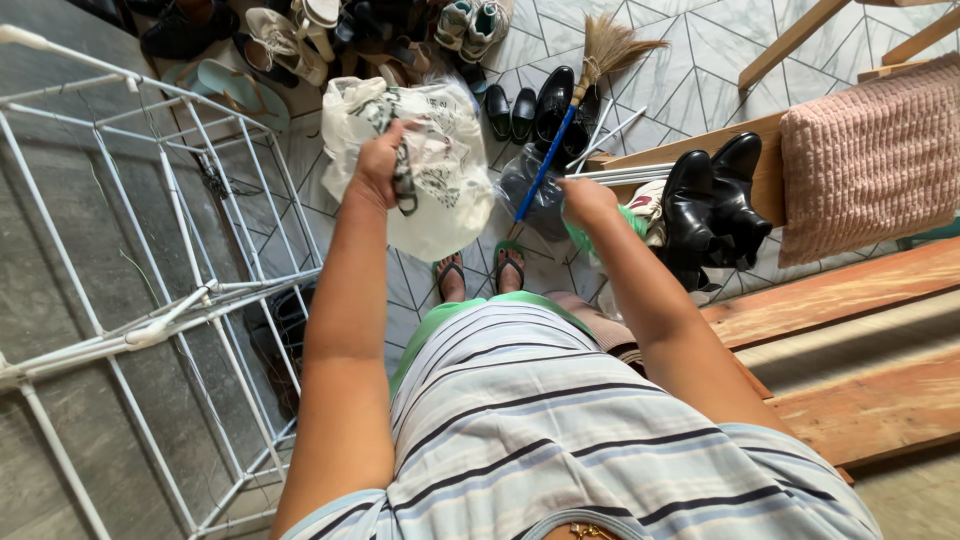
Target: The person wipes a black boot with a green cloth, then places it into a plastic bag and ties the bag. Later, the person removes a pair of white and blue sneakers from a plastic bag, wipes one sneaker with the green cloth, and places it on a wooden bench.
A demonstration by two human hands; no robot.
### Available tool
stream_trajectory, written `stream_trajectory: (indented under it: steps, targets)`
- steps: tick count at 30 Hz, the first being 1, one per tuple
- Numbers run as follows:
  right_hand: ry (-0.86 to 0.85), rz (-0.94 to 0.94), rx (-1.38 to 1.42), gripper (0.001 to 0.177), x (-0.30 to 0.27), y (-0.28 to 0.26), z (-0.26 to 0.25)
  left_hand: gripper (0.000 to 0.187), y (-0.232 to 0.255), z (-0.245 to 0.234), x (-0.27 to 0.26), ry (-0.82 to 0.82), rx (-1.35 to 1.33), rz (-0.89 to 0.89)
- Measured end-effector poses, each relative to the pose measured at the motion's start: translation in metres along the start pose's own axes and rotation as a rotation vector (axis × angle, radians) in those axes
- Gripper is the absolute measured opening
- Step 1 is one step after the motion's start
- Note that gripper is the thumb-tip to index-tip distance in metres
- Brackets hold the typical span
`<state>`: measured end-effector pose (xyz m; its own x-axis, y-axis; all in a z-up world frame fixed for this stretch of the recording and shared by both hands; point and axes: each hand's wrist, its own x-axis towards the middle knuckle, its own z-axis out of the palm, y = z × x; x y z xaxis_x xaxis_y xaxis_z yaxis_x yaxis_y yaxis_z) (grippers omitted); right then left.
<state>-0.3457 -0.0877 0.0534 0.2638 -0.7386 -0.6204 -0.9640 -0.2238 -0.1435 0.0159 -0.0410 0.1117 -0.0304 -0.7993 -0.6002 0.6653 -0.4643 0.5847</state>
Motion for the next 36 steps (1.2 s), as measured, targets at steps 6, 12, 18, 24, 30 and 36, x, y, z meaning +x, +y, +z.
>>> stream_trajectory:
  steps: [6, 12, 18, 24, 30, 36]
  targets:
    - [0.197, -0.4, 0.495, 0.13, -0.046, -0.03, -0.027, 0.067, -0.01, -0.017, 0.027, -0.116, -0.339, -0.185]
    - [0.44, -0.49, 0.919, 0.031, -0.005, -0.046, 0.006, 0.101, -0.003, 0.011, -0.004, -0.009, 0.08, -0.126]
    - [0.689, -0.254, 1.0, 0.029, -0.03, -0.067, -0.011, 0.096, -0.063, -0.01, 0.008, -0.181, 0.896, 0.326]
    - [0.474, -0.61, 0.548, 0.043, -0.031, -0.078, -0.017, 0.053, -0.099, 0.023, 0.002, 0.033, 0.524, 0.261]
    - [0.648, -0.58, 1.345, 0.018, -0.038, -0.036, -0.082, 0.035, -0.092, -0.009, 0.023, 0.14, 0.173, 0.179]
    - [0.932, -0.771, 1.716, 0.05, -0.076, -0.058, -0.094, 0.04, -0.132, -0.034, 0.072, 0.201, 0.265, 0.232]
